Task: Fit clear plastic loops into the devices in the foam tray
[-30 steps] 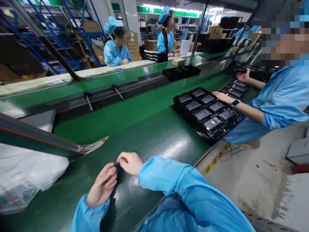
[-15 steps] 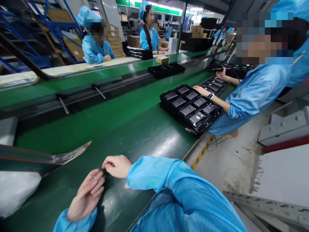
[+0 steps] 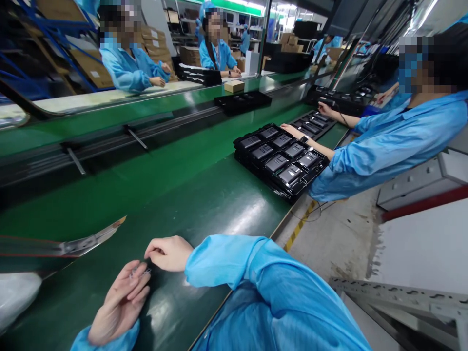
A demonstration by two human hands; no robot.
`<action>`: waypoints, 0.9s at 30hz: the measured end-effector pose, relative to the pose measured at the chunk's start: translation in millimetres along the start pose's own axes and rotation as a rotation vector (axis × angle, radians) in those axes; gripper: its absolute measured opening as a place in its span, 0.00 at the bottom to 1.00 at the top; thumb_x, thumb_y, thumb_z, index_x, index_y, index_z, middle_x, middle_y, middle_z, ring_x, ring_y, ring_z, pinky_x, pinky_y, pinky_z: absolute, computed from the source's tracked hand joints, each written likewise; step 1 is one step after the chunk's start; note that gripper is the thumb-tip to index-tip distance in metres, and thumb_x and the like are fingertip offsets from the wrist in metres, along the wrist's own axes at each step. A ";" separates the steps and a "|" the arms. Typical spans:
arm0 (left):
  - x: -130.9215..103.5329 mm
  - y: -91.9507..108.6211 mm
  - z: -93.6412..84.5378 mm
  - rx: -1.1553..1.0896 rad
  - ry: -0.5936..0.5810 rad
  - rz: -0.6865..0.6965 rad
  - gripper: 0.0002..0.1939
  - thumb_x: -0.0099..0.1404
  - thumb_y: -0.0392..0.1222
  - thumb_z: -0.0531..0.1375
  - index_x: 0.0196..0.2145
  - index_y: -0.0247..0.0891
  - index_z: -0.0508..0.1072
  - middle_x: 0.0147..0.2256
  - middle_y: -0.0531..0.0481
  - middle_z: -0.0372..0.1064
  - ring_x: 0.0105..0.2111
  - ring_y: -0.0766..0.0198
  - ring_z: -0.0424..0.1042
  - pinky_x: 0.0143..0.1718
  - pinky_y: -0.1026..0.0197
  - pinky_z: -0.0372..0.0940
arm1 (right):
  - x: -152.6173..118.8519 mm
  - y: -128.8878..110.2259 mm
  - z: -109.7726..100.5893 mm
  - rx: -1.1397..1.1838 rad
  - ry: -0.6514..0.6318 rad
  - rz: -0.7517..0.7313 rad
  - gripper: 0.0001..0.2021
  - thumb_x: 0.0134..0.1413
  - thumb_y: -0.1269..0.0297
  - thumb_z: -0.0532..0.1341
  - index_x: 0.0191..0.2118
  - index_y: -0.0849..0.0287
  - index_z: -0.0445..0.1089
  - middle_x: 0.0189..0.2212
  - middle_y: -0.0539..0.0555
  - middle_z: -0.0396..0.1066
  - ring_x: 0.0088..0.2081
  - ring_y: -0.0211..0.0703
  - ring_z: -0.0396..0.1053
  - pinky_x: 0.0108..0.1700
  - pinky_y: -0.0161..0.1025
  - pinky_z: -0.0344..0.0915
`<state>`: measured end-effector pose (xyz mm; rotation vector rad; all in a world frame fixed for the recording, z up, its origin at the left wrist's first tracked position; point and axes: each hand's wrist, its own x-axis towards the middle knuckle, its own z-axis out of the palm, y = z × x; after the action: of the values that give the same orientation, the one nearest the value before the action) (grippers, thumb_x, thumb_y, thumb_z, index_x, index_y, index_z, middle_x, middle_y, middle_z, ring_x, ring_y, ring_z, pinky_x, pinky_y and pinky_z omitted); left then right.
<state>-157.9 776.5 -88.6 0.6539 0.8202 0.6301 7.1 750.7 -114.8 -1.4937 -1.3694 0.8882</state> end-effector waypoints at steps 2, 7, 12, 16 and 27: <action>0.1 0.4 1.0 0.002 0.001 -0.003 0.21 0.49 0.34 0.70 0.42 0.41 0.72 0.32 0.56 0.58 0.20 0.79 0.51 0.15 0.75 0.56 | 0.2 -0.1 -0.1 0.001 0.000 0.001 0.08 0.58 0.66 0.55 0.38 0.55 0.71 0.29 0.44 0.70 0.29 0.28 0.64 0.32 0.26 0.56; -1.7 4.7 8.6 0.011 0.011 -0.019 0.21 0.49 0.34 0.70 0.41 0.41 0.72 0.32 0.56 0.57 0.20 0.79 0.51 0.15 0.75 0.57 | 1.3 -1.2 -1.1 0.000 0.001 0.004 0.08 0.58 0.66 0.55 0.38 0.54 0.71 0.29 0.43 0.70 0.29 0.28 0.64 0.33 0.26 0.56; -6.8 7.4 16.2 0.010 0.056 -0.028 0.21 0.46 0.35 0.71 0.39 0.41 0.73 0.31 0.56 0.56 0.20 0.79 0.49 0.14 0.75 0.56 | -0.3 -3.6 -2.1 -0.004 0.004 0.008 0.08 0.57 0.65 0.55 0.38 0.53 0.71 0.28 0.43 0.70 0.29 0.27 0.64 0.32 0.26 0.56; -6.0 6.3 11.2 0.025 0.037 -0.042 0.21 0.46 0.35 0.71 0.39 0.41 0.73 0.30 0.56 0.55 0.20 0.78 0.49 0.14 0.75 0.56 | -0.5 -4.6 -1.5 -0.015 0.029 0.014 0.07 0.57 0.66 0.56 0.37 0.53 0.72 0.29 0.42 0.70 0.29 0.27 0.64 0.33 0.25 0.57; -11.2 -10.7 26.4 -0.027 -0.203 0.153 0.11 0.57 0.41 0.64 0.38 0.38 0.71 0.22 0.61 0.43 0.18 0.76 0.40 0.16 0.72 0.42 | -15.1 -13.4 -20.3 0.055 0.074 0.042 0.10 0.57 0.63 0.54 0.37 0.59 0.71 0.29 0.50 0.71 0.30 0.33 0.67 0.34 0.31 0.63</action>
<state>-139.8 754.4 -77.8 0.7480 0.5756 0.6994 19.4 732.6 -96.3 -1.5029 -1.2543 0.8810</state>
